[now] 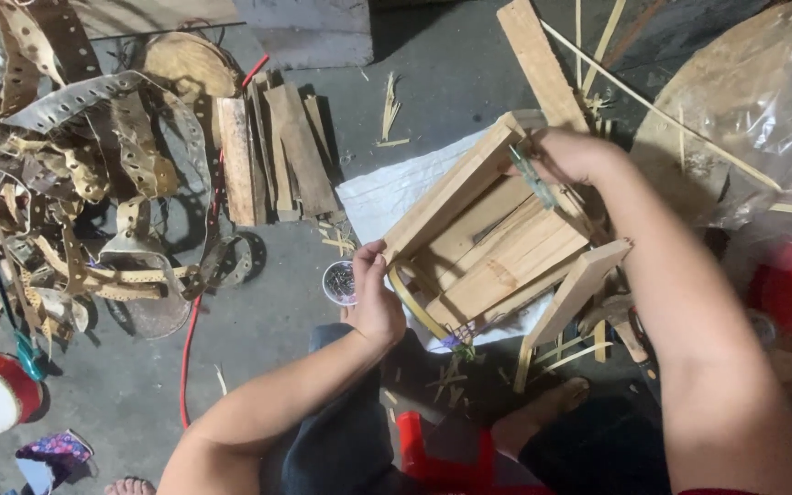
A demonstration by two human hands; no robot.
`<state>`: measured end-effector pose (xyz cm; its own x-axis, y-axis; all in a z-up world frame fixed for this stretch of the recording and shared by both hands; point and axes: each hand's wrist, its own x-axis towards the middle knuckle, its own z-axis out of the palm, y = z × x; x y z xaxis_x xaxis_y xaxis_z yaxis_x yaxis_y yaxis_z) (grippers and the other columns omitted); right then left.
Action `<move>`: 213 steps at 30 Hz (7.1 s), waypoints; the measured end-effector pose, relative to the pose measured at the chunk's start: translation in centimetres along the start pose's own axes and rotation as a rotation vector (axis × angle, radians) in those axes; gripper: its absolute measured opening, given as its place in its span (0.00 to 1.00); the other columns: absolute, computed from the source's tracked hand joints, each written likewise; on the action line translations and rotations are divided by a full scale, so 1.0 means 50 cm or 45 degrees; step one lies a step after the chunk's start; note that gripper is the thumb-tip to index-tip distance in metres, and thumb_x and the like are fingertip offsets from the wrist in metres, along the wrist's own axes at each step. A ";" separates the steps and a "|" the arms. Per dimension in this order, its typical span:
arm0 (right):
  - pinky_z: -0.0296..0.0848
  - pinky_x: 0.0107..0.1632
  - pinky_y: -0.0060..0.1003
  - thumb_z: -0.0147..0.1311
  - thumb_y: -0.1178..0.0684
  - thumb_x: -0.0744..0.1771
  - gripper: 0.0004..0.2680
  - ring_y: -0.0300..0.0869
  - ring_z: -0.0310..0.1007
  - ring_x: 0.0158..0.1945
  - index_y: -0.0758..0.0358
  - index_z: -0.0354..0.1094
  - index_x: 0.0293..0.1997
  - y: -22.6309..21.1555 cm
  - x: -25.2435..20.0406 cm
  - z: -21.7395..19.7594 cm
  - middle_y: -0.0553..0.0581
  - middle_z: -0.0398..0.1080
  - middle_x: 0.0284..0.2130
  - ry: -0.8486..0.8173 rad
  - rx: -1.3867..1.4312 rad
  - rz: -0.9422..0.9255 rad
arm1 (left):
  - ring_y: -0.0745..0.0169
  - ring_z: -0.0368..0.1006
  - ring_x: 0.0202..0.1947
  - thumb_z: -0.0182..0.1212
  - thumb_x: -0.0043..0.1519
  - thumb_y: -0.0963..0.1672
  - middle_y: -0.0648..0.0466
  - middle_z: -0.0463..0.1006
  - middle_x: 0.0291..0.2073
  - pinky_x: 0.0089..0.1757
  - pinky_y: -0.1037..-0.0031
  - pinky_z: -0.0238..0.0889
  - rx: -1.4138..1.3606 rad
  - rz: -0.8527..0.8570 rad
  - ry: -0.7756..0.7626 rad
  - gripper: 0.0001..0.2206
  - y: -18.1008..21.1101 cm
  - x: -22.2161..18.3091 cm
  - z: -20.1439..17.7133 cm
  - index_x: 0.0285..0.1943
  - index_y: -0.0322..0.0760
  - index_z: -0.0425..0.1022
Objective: Assembling a wooden frame by attaching thin wooden slats to a base structure.
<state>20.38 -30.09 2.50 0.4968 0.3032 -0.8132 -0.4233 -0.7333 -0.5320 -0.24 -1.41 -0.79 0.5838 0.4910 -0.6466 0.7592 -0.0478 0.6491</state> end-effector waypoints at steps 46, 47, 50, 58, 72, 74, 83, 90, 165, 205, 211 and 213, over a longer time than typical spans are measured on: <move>0.48 0.31 0.29 0.45 0.50 0.81 0.05 0.31 0.50 0.27 0.49 0.56 0.51 0.272 -0.417 0.200 0.45 0.52 0.25 1.468 0.739 -0.165 | 0.56 0.60 0.50 0.56 0.63 0.44 0.50 0.65 0.51 0.50 0.68 0.59 0.155 0.951 -0.330 0.12 0.030 0.023 -0.164 0.54 0.40 0.66; 0.48 0.25 0.29 0.46 0.56 0.79 0.04 0.32 0.54 0.24 0.52 0.60 0.51 0.224 -0.448 0.249 0.48 0.58 0.26 1.442 0.684 -0.108 | 0.56 0.62 0.48 0.57 0.62 0.44 0.50 0.65 0.48 0.48 0.68 0.60 0.173 0.967 -0.326 0.10 0.017 0.023 -0.174 0.51 0.38 0.66; 0.53 0.23 0.25 0.48 0.61 0.75 0.04 0.32 0.58 0.23 0.54 0.64 0.49 0.144 -0.478 0.380 0.49 0.64 0.27 1.311 0.813 -0.024 | 0.58 0.64 0.42 0.57 0.62 0.43 0.52 0.66 0.40 0.43 0.70 0.61 0.238 1.033 -0.449 0.05 -0.012 0.010 -0.196 0.44 0.39 0.68; 0.68 0.26 0.31 0.56 0.60 0.69 0.06 0.38 0.69 0.29 0.64 0.74 0.50 0.113 -0.380 0.563 0.60 0.73 0.31 1.050 0.607 -0.046 | 0.44 0.80 0.36 0.64 0.61 0.46 0.44 0.82 0.33 0.40 0.58 0.73 0.472 0.877 -1.081 0.07 -0.005 -0.016 -0.211 0.43 0.40 0.80; 0.57 0.20 0.19 0.48 0.59 0.72 0.07 0.27 0.59 0.19 0.66 0.65 0.55 0.016 -0.314 0.557 0.50 0.61 0.29 1.118 1.036 -0.114 | 0.44 0.80 0.51 0.62 0.63 0.54 0.55 0.86 0.40 0.65 0.43 0.39 0.786 0.568 -1.182 0.14 -0.074 0.018 -0.126 0.48 0.47 0.81; 0.56 0.20 0.18 0.49 0.59 0.72 0.07 0.27 0.59 0.19 0.67 0.65 0.55 0.009 -0.310 0.559 0.50 0.60 0.29 1.092 1.085 -0.114 | 0.44 0.80 0.49 0.63 0.63 0.54 0.53 0.86 0.38 0.65 0.43 0.39 0.742 0.557 -1.208 0.14 -0.062 0.013 -0.136 0.46 0.46 0.81; 0.54 0.18 0.20 0.51 0.58 0.71 0.04 0.28 0.57 0.17 0.63 0.70 0.50 0.032 -0.281 0.542 0.47 0.57 0.24 0.930 1.271 -0.141 | 0.60 0.78 0.28 0.68 0.60 0.48 0.55 0.83 0.29 0.35 0.71 0.70 0.496 0.521 -1.192 0.08 0.028 -0.016 -0.191 0.40 0.43 0.80; 0.53 0.19 0.19 0.56 0.58 0.69 0.03 0.27 0.53 0.16 0.59 0.70 0.47 0.022 -0.267 0.520 0.44 0.54 0.23 0.822 1.491 -0.231 | 0.63 0.75 0.22 0.69 0.59 0.43 0.49 0.82 0.25 0.25 0.77 0.68 0.175 0.635 -1.208 0.06 0.021 -0.014 -0.202 0.37 0.34 0.79; 0.61 0.33 0.22 0.44 0.43 0.72 0.06 0.34 0.64 0.29 0.45 0.60 0.51 0.098 -0.204 0.545 0.45 0.66 0.34 1.025 1.625 -0.424 | 0.49 0.79 0.36 0.53 0.71 0.48 0.52 0.80 0.35 0.32 0.63 0.71 0.170 2.245 -0.684 0.11 0.139 0.082 -0.190 0.39 0.41 0.76; 0.50 0.21 0.20 0.47 0.52 0.73 0.06 0.30 0.53 0.18 0.53 0.60 0.38 0.105 -0.268 0.559 0.43 0.51 0.19 1.240 1.219 0.138 | 0.45 0.81 0.39 0.64 0.56 0.45 0.50 0.83 0.37 0.38 0.55 0.74 1.043 1.191 -1.062 0.09 0.178 0.133 -0.213 0.45 0.45 0.81; 0.53 0.24 0.18 0.45 0.59 0.72 0.02 0.27 0.56 0.21 0.57 0.61 0.48 0.092 -0.313 0.567 0.43 0.52 0.24 1.276 1.073 0.054 | 0.30 0.79 0.47 0.68 0.57 0.43 0.36 0.78 0.48 0.43 0.45 0.74 0.892 1.060 -1.127 0.24 0.156 0.064 -0.217 0.62 0.34 0.67; 0.54 0.24 0.19 0.44 0.61 0.72 0.03 0.28 0.57 0.21 0.61 0.62 0.49 0.111 -0.314 0.576 0.45 0.54 0.25 1.222 1.080 0.072 | 0.32 0.79 0.44 0.67 0.58 0.45 0.40 0.78 0.45 0.41 0.47 0.75 0.845 1.065 -1.000 0.24 0.128 0.058 -0.200 0.61 0.35 0.65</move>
<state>-11.59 -21.40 5.50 0.6567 -0.5334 -0.5330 -0.6339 -0.0076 -0.7734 3.44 8.40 5.50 0.7813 -0.5140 -0.3542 -0.0441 -0.6114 0.7901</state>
